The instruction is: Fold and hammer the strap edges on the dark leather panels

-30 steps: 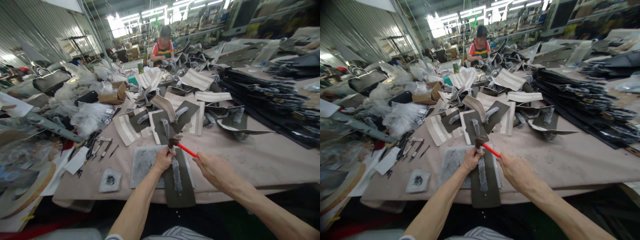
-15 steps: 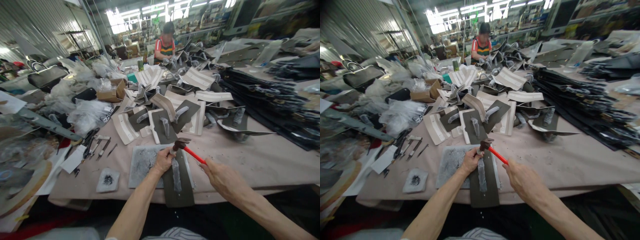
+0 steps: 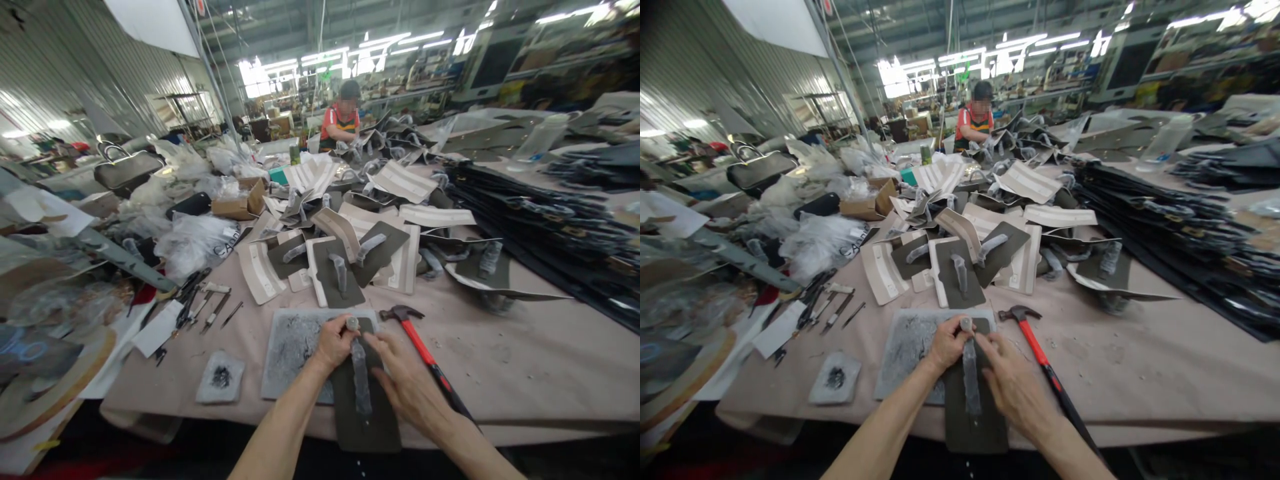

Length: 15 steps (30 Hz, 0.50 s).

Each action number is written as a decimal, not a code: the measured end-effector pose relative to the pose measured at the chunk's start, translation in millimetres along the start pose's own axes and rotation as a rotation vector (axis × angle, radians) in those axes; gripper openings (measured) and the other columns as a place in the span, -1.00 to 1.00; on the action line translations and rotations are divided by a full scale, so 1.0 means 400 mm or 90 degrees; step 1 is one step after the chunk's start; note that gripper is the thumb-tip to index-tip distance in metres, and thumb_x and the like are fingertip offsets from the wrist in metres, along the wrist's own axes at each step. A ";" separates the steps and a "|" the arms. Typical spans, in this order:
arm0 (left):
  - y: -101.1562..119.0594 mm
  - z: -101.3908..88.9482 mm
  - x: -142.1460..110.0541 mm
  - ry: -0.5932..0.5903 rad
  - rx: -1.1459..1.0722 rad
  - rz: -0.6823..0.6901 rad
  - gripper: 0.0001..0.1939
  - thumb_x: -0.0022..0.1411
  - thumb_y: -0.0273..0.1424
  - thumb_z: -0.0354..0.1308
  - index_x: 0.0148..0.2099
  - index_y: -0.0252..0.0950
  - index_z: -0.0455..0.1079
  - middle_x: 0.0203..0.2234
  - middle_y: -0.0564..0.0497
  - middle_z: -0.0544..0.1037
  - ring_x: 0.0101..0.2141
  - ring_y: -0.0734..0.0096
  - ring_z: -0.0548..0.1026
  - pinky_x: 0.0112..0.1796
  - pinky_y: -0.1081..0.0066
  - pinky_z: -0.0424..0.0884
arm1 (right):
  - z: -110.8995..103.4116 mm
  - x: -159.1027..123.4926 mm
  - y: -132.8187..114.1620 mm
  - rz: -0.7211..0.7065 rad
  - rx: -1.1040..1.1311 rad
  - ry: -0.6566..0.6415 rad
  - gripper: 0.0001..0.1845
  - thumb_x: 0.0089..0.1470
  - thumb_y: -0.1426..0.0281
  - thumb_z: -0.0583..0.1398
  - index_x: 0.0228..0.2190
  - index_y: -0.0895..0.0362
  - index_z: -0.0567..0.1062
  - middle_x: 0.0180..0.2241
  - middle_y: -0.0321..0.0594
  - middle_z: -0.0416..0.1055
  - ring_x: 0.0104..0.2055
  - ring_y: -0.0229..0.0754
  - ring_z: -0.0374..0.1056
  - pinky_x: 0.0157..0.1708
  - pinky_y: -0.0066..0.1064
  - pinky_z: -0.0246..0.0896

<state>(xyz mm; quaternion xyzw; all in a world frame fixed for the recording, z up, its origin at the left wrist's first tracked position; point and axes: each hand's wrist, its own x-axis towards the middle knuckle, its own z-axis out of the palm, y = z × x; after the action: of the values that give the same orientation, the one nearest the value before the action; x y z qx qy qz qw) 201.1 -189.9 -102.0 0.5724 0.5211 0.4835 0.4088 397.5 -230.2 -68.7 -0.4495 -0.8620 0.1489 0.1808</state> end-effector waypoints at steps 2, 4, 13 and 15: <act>0.000 0.001 0.013 0.048 -0.087 -0.046 -0.92 0.08 -0.42 0.27 -0.31 -0.28 0.50 -0.44 -0.01 0.61 -0.38 0.33 0.55 -0.27 0.37 0.47 | 0.030 0.015 -0.068 -0.069 0.043 -0.060 -0.32 0.08 0.67 -0.01 0.21 0.03 0.27 0.22 -0.04 0.21 0.08 -0.10 0.32 0.00 -0.26 0.30; -0.001 -0.003 0.028 0.172 -0.221 -0.110 -0.80 0.10 -0.28 0.30 -0.32 -0.31 0.46 -0.46 -0.01 0.59 -0.41 0.35 0.56 -0.28 0.36 0.49 | 0.064 0.019 -0.102 -0.074 0.035 -0.068 -0.45 0.08 0.68 -0.02 0.02 0.05 0.43 0.15 -0.06 0.30 -0.03 -0.09 0.36 -0.06 -0.23 0.32; -0.036 -0.080 -0.045 0.254 -0.062 -0.061 -0.80 0.17 -0.25 0.24 -0.29 -0.31 0.47 -0.42 -0.02 0.59 -0.34 0.29 0.54 -0.23 0.34 0.47 | -0.045 0.167 -0.043 0.296 0.346 0.281 -0.66 0.24 0.18 0.07 -0.15 0.14 0.51 -0.22 -0.11 0.52 -0.16 -0.03 0.44 -0.14 -0.20 0.32; -0.035 -0.086 -0.059 0.262 0.010 -0.045 -0.80 0.18 -0.25 0.23 -0.25 -0.29 0.51 -0.39 -0.05 0.60 -0.31 0.24 0.54 -0.21 0.28 0.48 | -0.062 0.227 -0.115 0.322 0.403 0.379 -0.58 0.26 0.13 0.04 -0.08 0.14 0.48 -0.21 -0.10 0.53 -0.18 -0.04 0.45 -0.18 -0.21 0.33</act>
<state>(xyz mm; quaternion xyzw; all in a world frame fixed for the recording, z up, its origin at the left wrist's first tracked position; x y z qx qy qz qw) 165.0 -212.7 -111.7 0.4459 0.6173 0.5713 0.3061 327.3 -178.2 -11.0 -0.5905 -0.5494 0.3076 0.5048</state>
